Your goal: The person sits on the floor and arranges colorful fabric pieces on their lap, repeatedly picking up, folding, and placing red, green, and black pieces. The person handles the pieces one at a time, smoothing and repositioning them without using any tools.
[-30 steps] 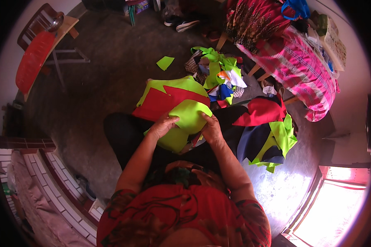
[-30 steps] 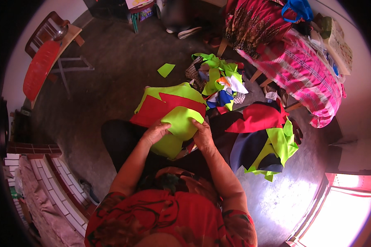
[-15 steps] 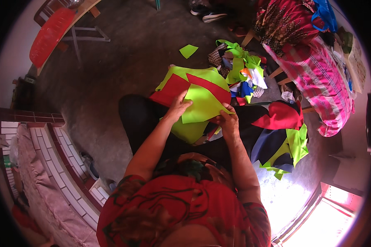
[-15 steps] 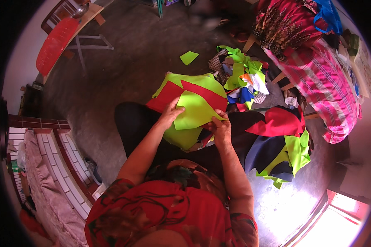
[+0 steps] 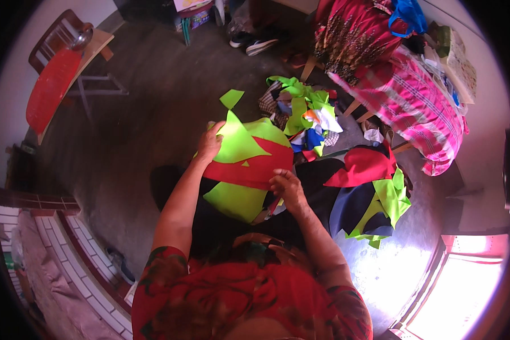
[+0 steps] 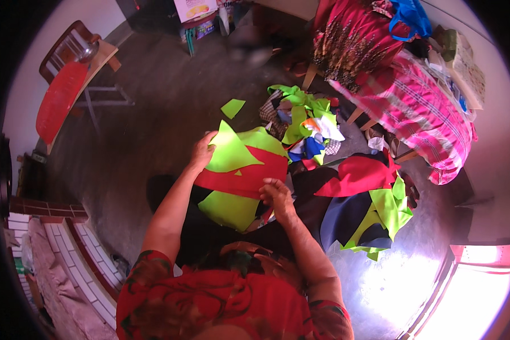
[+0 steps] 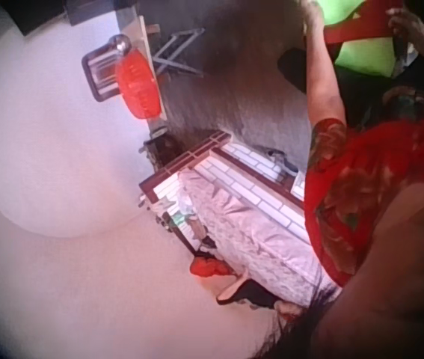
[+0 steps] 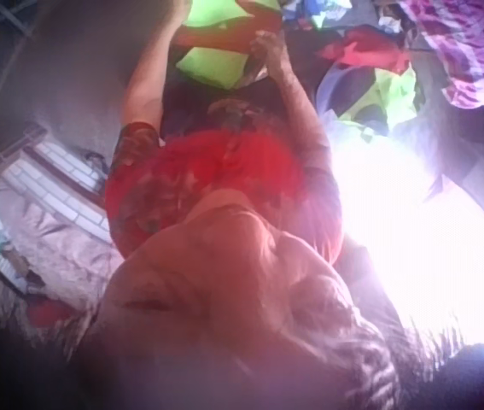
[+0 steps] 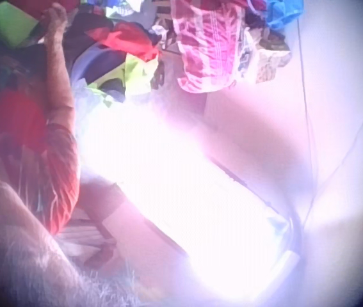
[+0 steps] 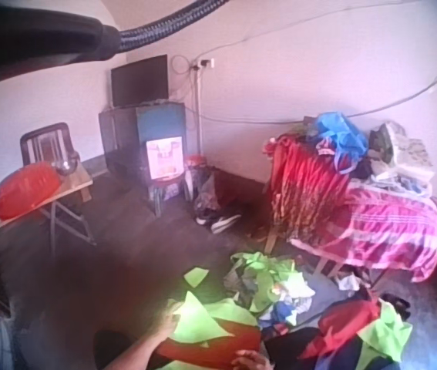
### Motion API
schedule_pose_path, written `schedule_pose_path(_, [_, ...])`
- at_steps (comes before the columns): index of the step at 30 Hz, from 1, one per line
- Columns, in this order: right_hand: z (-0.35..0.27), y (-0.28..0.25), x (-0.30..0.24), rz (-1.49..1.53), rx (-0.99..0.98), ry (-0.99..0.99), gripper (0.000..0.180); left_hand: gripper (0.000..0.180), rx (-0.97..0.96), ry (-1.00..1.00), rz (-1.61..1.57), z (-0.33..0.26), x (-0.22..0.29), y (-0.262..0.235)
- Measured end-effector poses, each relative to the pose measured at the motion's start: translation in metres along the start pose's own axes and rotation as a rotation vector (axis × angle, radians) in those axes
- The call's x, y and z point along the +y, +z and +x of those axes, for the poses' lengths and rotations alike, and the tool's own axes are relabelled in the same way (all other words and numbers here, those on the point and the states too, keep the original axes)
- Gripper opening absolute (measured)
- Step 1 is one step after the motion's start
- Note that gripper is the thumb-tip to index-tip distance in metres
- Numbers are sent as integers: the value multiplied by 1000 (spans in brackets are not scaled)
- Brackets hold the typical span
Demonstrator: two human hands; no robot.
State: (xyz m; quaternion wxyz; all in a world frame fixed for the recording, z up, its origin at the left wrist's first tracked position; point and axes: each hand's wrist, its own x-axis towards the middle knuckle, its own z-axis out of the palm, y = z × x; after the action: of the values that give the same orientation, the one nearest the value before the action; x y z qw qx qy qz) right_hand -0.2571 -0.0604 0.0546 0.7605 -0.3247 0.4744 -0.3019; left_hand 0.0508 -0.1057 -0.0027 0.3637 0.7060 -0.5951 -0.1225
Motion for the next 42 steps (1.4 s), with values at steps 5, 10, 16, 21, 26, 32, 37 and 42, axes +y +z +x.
schedule_pose_path(5, [-4,-2,-3,-10,-5,6,28,54,-60,-109,-8,5,6,-9])
schedule_pose_path(10, [-1,0,-4,-5,-30,35,29,55,-5,143,310,-22,41,-7])
schedule_pose_path(16, [1,4,-4,-33,-82,71,27,61,-181,189,424,-39,32,18])
schedule_pose_path(21, [5,3,-2,-43,-113,94,29,65,-207,120,438,-43,25,26])
schedule_pose_path(26, [4,9,-10,-109,-146,110,28,67,-244,85,474,-44,23,29])
schedule_pose_path(32, [8,4,-3,-110,-164,99,25,67,-311,51,446,-40,24,26])
schedule_pose_path(37, [7,3,-1,-77,-147,86,26,60,1,156,-15,-25,8,6])
schedule_pose_path(42, [6,5,2,-94,-160,88,25,50,-140,-308,251,-25,7,-33])
